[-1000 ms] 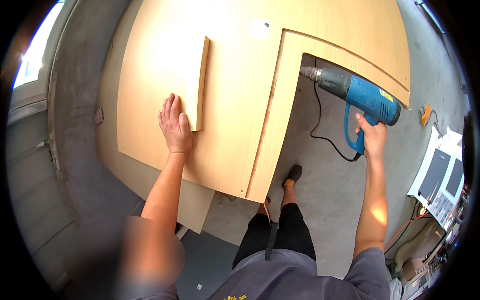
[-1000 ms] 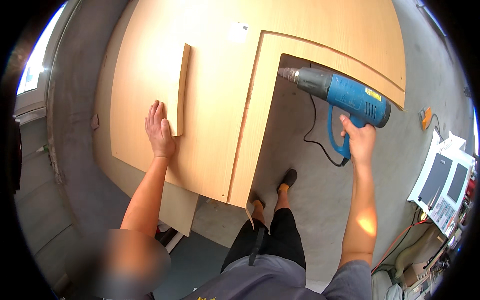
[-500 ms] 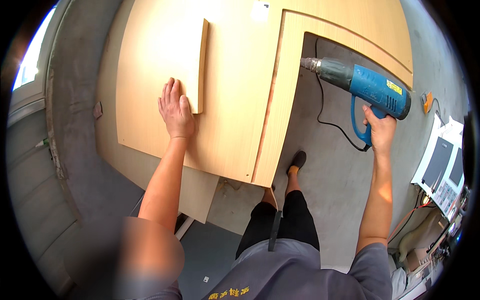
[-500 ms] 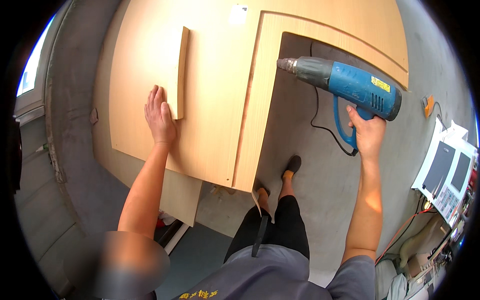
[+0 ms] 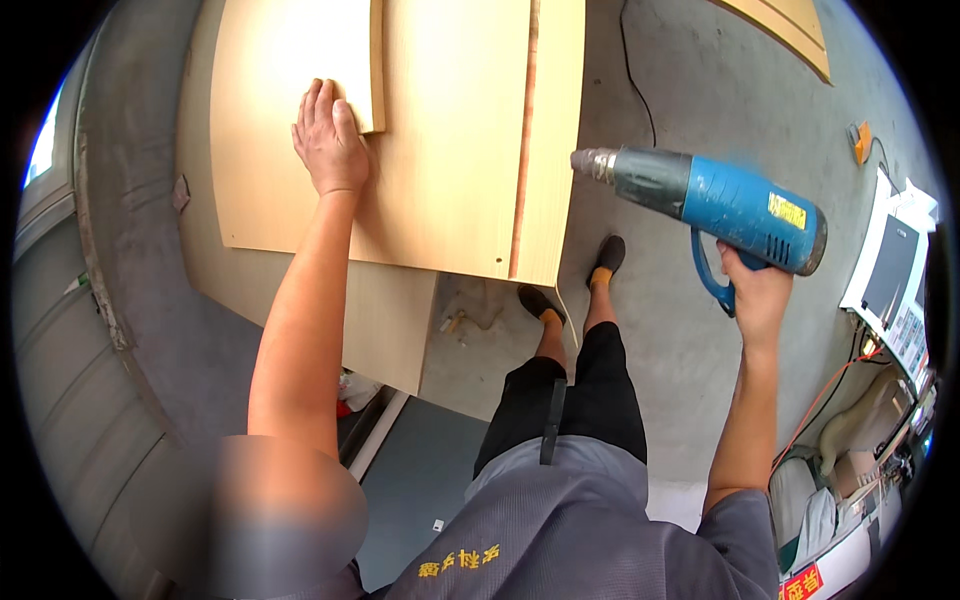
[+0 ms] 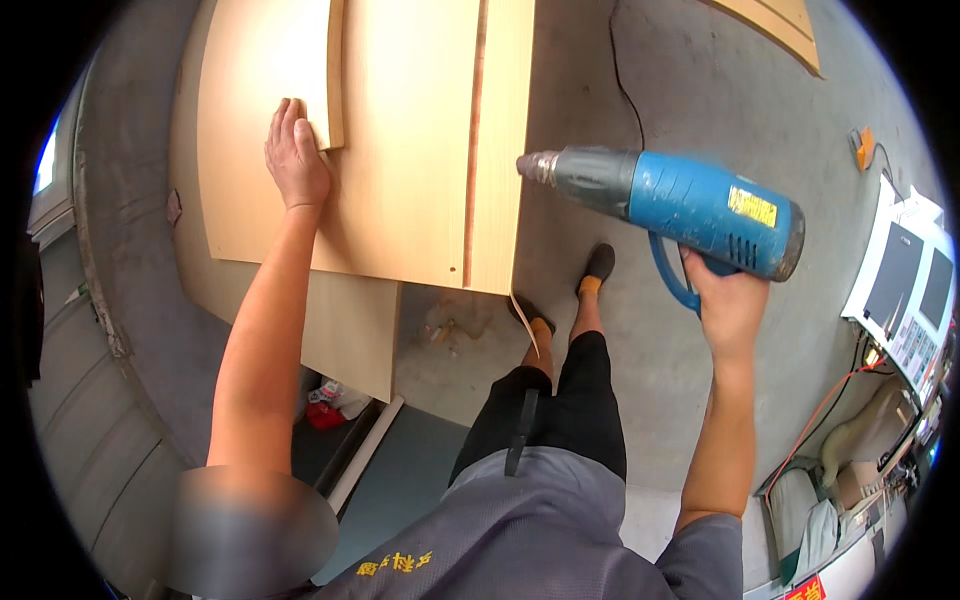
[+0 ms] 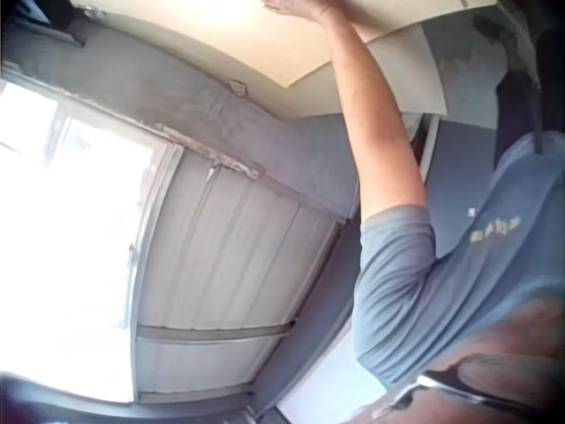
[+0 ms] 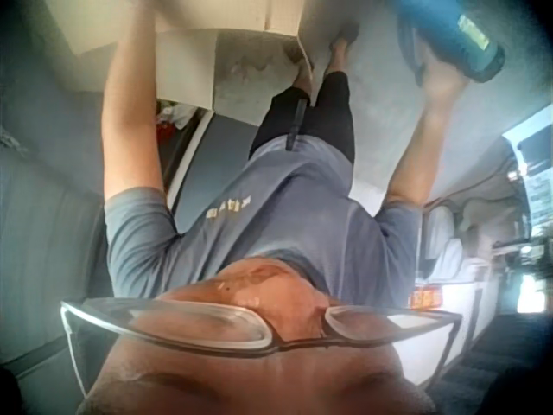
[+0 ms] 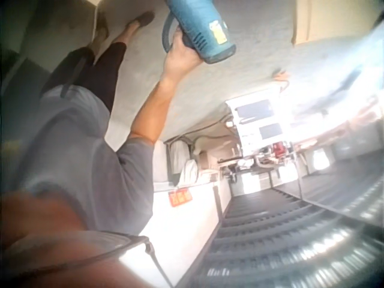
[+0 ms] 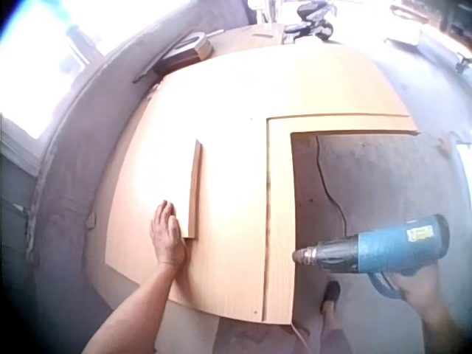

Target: The person assembles a wooden furniture piece by positioning a large board and attaching smaller wooden strips. They use a heat gun to apply heat along the edges and seams, then press the strips into place. The person repeatedly repositions the board and applies heat to different sections to secure the components.

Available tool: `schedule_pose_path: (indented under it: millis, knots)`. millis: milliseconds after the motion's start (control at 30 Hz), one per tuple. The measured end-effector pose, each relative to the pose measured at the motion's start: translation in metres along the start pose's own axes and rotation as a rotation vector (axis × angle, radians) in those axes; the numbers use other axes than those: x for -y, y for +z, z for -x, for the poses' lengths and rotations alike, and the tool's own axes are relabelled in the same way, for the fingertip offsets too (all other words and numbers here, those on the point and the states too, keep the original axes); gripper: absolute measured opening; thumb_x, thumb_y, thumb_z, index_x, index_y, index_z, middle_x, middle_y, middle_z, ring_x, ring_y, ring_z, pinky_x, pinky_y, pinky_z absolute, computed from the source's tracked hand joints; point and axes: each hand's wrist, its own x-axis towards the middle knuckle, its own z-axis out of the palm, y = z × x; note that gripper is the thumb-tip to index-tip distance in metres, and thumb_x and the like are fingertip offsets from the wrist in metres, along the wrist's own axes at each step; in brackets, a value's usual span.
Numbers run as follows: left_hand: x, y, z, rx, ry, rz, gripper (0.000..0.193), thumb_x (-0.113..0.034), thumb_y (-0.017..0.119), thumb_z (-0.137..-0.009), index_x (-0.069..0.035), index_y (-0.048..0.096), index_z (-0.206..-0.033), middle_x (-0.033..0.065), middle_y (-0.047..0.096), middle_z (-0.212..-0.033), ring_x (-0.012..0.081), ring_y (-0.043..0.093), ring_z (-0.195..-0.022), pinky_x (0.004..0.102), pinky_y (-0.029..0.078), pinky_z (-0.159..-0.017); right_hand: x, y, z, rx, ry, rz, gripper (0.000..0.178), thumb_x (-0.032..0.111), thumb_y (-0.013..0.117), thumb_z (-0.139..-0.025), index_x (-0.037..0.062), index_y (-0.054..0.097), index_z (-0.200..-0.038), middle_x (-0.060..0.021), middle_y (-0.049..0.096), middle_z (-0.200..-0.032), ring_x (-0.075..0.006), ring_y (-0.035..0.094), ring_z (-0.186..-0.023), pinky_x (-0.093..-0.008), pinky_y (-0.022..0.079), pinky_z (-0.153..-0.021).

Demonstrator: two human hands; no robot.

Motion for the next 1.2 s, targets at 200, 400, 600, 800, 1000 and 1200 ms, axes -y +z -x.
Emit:
schedule_pose_path:
  millis: [200,400,600,800,1000,1200]
  knots:
    - [-0.003,0.001,0.0,-0.078,0.034,-0.035,0.056,-0.035,0.026,-0.103,-0.002,0.058,-0.135,0.0131,0.051,-0.147,0.0274,0.039,-0.141,0.0425,0.028,-0.116,-0.028,-0.006,0.068,0.011,0.083,0.036,0.012,0.006,0.075,-0.083,0.0016,0.067,-0.09,0.0002,0.065,-0.08,-0.0072,0.058,-0.073,-0.025,0.046,-0.067]
    - [-0.002,-0.002,0.0,0.013,-0.019,0.033,0.058,-0.04,0.025,-0.102,-0.007,0.049,-0.144,0.0085,0.04,-0.156,0.0255,0.029,-0.147,0.0452,0.013,-0.121,-0.06,-0.013,0.115,0.116,0.278,-0.062,0.016,0.004,0.074,-0.082,0.0023,0.065,-0.095,-0.0017,0.064,-0.082,-0.0103,0.059,-0.068,-0.0265,0.048,-0.065]
    - [-0.002,-0.003,0.001,0.016,0.01,0.022,0.056,-0.038,0.025,-0.102,-0.006,0.05,-0.142,0.0116,0.041,-0.154,0.0271,0.03,-0.146,0.0448,0.018,-0.119,-0.078,0.001,0.094,0.182,0.536,-0.362,0.021,0.005,0.074,-0.083,0.0005,0.06,-0.098,-0.0042,0.06,-0.077,-0.0131,0.059,-0.062,-0.0275,0.049,-0.058]
    - [-0.011,-0.008,0.003,0.034,-0.017,-0.016,0.055,-0.036,0.026,-0.102,-0.006,0.047,-0.143,0.0115,0.04,-0.155,0.0279,0.031,-0.146,0.0473,0.016,-0.12,-0.076,0.024,0.026,0.203,0.558,-0.435,0.019,0.014,0.076,-0.083,0.0012,0.063,-0.085,-0.0052,0.061,-0.071,-0.0147,0.059,-0.06,-0.029,0.048,-0.059]
    - [-0.014,-0.012,0.002,0.049,-0.02,-0.03,0.055,-0.034,0.027,-0.1,-0.007,0.046,-0.144,0.0105,0.039,-0.156,0.0291,0.029,-0.147,0.0486,0.015,-0.12,-0.072,0.037,-0.064,0.198,0.457,-0.449,0.019,0.015,0.077,-0.083,0.0025,0.063,-0.083,-0.005,0.061,-0.069,-0.0141,0.059,-0.059,-0.0284,0.048,-0.058]
    - [-0.014,-0.014,0.002,0.066,-0.061,-0.024,0.058,-0.037,0.027,-0.098,-0.009,0.044,-0.146,0.0086,0.036,-0.158,0.0292,0.027,-0.147,0.0507,0.012,-0.121,-0.049,0.046,-0.147,0.173,0.333,-0.44,0.019,0.017,0.077,-0.084,0.004,0.063,-0.082,-0.0037,0.061,-0.068,-0.0131,0.059,-0.058,-0.0278,0.048,-0.056]
